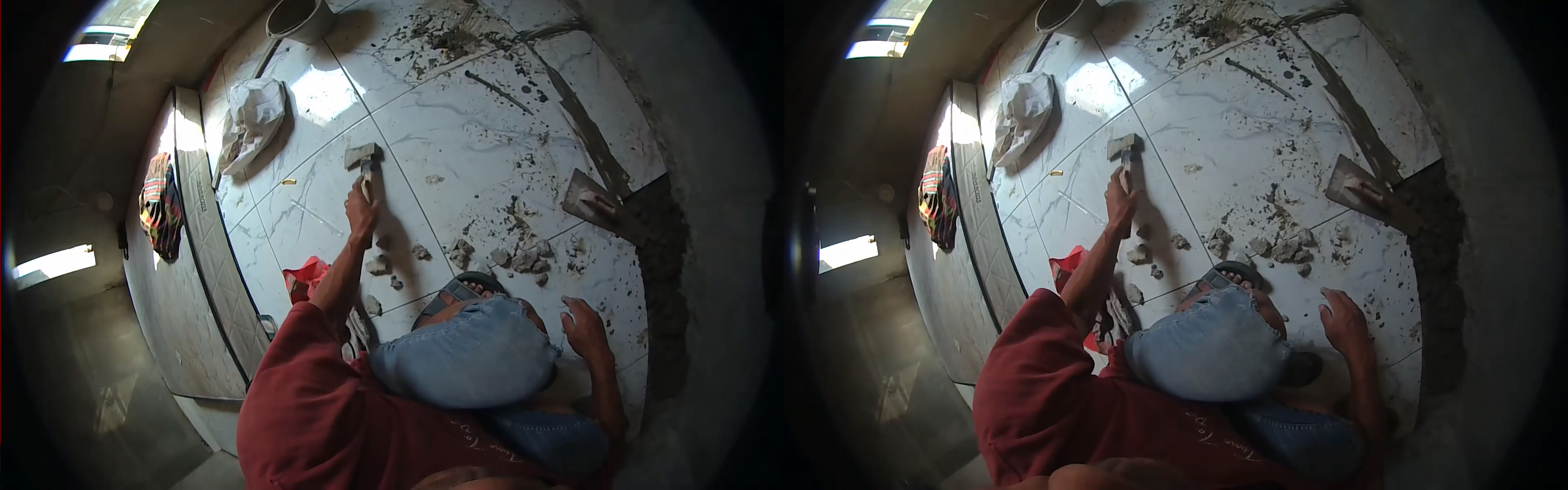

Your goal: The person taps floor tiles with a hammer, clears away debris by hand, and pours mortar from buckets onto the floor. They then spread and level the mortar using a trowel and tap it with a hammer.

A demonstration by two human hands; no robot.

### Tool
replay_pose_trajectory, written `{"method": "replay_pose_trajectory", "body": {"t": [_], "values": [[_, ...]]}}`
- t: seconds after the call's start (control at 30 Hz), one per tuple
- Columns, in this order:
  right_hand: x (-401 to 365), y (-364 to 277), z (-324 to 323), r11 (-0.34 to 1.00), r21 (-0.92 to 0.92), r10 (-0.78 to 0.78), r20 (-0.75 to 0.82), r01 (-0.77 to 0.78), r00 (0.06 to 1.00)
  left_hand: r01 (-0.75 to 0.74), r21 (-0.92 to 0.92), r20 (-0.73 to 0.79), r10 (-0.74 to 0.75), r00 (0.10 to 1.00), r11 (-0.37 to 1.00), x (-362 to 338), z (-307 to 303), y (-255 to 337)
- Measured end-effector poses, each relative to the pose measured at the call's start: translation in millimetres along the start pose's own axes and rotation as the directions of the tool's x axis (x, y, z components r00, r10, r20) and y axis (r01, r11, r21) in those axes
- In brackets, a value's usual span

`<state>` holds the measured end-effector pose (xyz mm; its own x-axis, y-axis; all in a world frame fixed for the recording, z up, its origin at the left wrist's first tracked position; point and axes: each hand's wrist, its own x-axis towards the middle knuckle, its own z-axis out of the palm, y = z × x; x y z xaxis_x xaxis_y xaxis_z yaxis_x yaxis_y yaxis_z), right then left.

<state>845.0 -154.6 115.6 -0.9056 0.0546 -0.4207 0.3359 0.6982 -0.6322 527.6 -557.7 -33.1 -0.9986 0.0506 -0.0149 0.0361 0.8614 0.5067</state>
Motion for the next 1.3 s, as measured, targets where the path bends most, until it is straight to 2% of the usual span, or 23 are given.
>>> {"method": "replay_pose_trajectory", "body": {"t": [0.07, 0.13, 0.2, 0.27, 0.3, 0.37, 0.4, 0.5, 0.53, 0.57, 0.6, 0.67, 0.73, 0.8, 0.83, 0.87, 0.93, 0.97, 1.0, 1.03, 1.13, 1.2, 1.3], "values": [[-6, 6, 4, 0.994, -0.030, 0.103, -0.007, -0.103, 0.995, -0.060, 0.100, 0.023, 0.058, 0.998, 0.993, 29, -13, -22], [-10, 11, 5, 0.993, -0.049, 0.111, 0.033, -0.109, 0.993, -0.134, 0.152, 0.072, 0.124, 0.990, 0.979, 48, -21, -50], [-14, 11, 4, 0.987, -0.062, 0.147, 0.021, -0.145, 0.989, -0.130, 0.066, 0.092, 0.123, 0.988, 0.989, 43, -26, -67], [-13, 13, 3, 0.986, -0.062, 0.156, 0.030, -0.154, 0.987, -0.282, -0.042, -0.113, 0.276, 0.954, 0.958, 21, -35, -66], [-12, 12, 1, 0.982, -0.032, 0.185, 0.021, -0.185, 0.982, -0.282, -0.001, -0.122, 0.280, 0.952, 0.959, 1, -41, -63], [-11, 16, 2, 0.978, -0.011, 0.207, -0.003, -0.207, 0.978, -0.267, -0.067, -0.167, 0.253, 0.953, 0.961, -56, -50, -46], [-11, 18, 2, 0.977, -0.010, 0.212, 0.007, -0.212, 0.977, -0.196, -0.112, -0.037, 0.193, 0.981, 0.974, -89, -52, -48], [-8, 23, 5, 0.972, 0.000, 0.237, -0.009, -0.237, 0.971, -0.097, -0.219, 0.132, 0.128, 0.983, 0.971, -195, -48, -21], [-5, 21, 5, 0.974, -0.003, 0.227, -0.004, -0.227, 0.974, -0.064, -0.165, 0.171, 0.092, 0.981, 0.984, -224, -39, -28], [-3, 19, 5, 0.977, 0.000, 0.213, 0.006, -0.213, 0.977, 0.039, -0.079, 0.226, -0.021, 0.974, 0.996, -244, -33, -36], [-1, 18, 4, 0.980, 0.003, 0.201, 0.019, -0.201, 0.979, 0.043, -0.081, 0.221, -0.024, 0.975, 0.996, -244, -28, -45], [4, 17, 4, 0.979, -0.001, 0.204, 0.031, -0.204, 0.978, 0.198, -0.077, 0.058, -0.194, 0.979, 0.977, -240, -23, -61], [4, 16, 6, 0.977, 0.003, 0.211, 0.039, -0.211, 0.977, 0.236, -0.019, 0.031, -0.235, 0.971, 0.972, -223, -19, -80], [3, 16, 7, 0.984, -0.019, 0.180, 0.023, -0.180, 0.983, 0.392, -0.015, -0.096, -0.391, 0.915, 0.920, -198, -14, -96], [2, 16, 7, 0.983, -0.017, 0.184, 0.013, -0.184, 0.983, 0.339, 0.056, -0.206, -0.322, 0.924, 0.939, -188, -8, -100], [-1, 16, 8, 0.982, 0.011, 0.188, 0.009, -0.189, 0.982, 0.332, 0.056, -0.201, -0.315, 0.927, 0.942, -182, -2, -102], [-5, 17, 8, 0.980, 0.038, 0.196, -0.003, -0.196, 0.981, 0.319, 0.343, -0.168, -0.276, 0.946, 0.883, -172, 12, -90], [-7, 18, 10, 0.972, 0.072, 0.224, 0.002, -0.224, 0.975, 0.297, 0.220, -0.183, -0.259, 0.948, 0.929, -170, 25, -80], [-9, 19, 11, 0.963, 0.104, 0.248, 0.014, -0.248, 0.969, 0.216, 0.408, -0.103, -0.190, 0.976, 0.887, -169, 47, -80], [-11, 18, 13, 0.963, 0.104, 0.246, 0.022, -0.247, 0.969, 0.285, 0.091, -0.147, -0.270, 0.952, 0.954, -163, 49, -40], [-7, 16, 12, 0.957, 0.101, 0.271, 0.020, -0.272, 0.962, 0.137, -0.078, 0.027, -0.136, 0.990, 0.987, -149, 68, 23], [-5, 16, 10, 0.970, 0.043, 0.239, 0.004, -0.239, 0.971, -0.023, -0.182, 0.072, 0.037, 0.997, 0.983, -151, 63, 37], [-5, 20, 8, 0.970, 0.065, 0.235, -0.024, -0.233, 0.972, 0.127, 0.006, -0.257, -0.121, 0.959, 0.992, -117, 15, -39]]}}
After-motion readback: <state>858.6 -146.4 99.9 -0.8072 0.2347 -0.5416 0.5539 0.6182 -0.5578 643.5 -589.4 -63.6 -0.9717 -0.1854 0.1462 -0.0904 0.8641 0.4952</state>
